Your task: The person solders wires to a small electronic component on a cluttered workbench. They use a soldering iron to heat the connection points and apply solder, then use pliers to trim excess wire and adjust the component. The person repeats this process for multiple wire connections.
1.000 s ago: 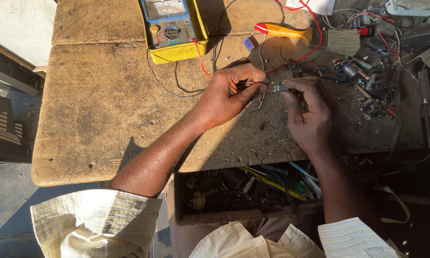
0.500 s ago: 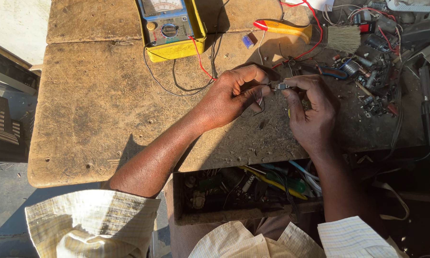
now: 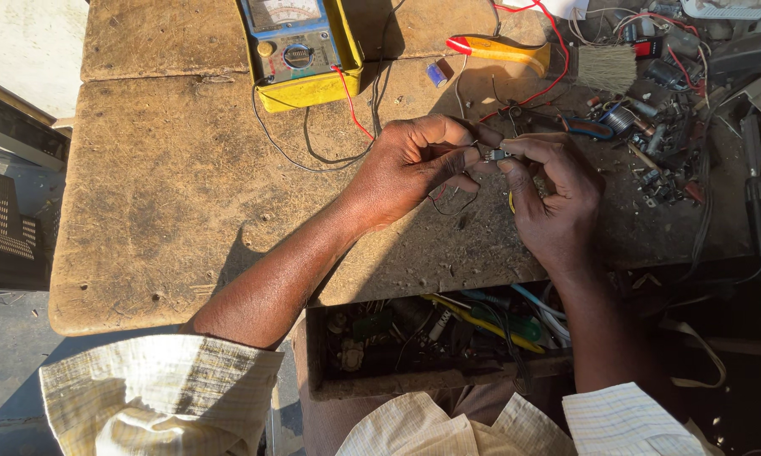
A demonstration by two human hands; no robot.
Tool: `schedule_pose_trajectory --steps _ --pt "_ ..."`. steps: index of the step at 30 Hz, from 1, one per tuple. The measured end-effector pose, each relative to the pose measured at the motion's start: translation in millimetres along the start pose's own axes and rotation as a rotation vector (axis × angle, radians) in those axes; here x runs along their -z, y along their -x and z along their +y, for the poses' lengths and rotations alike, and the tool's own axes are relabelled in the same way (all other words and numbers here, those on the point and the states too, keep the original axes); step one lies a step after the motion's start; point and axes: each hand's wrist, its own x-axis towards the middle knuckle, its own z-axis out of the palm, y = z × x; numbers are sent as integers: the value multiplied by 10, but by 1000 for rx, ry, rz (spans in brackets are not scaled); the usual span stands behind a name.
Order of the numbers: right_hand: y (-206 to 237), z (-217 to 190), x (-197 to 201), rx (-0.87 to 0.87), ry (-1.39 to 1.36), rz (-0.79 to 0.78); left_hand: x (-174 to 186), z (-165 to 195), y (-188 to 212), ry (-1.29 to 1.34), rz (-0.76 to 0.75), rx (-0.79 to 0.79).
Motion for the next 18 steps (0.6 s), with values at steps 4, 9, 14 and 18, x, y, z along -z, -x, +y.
schedule_pose_trajectory --steps 4,9,14,18 --pt "-2 -10 33 15 17 -4 -9 36 -3 16 14 24" --pt "9 -26 62 -32 7 11 -32 52 -3 -4 15 2" --pt "5 -37 83 -57 -81 22 -57 88 -7 -66 34 23" --pt "-4 -39 93 -58 -59 18 -73 116 -9 -97 49 70"
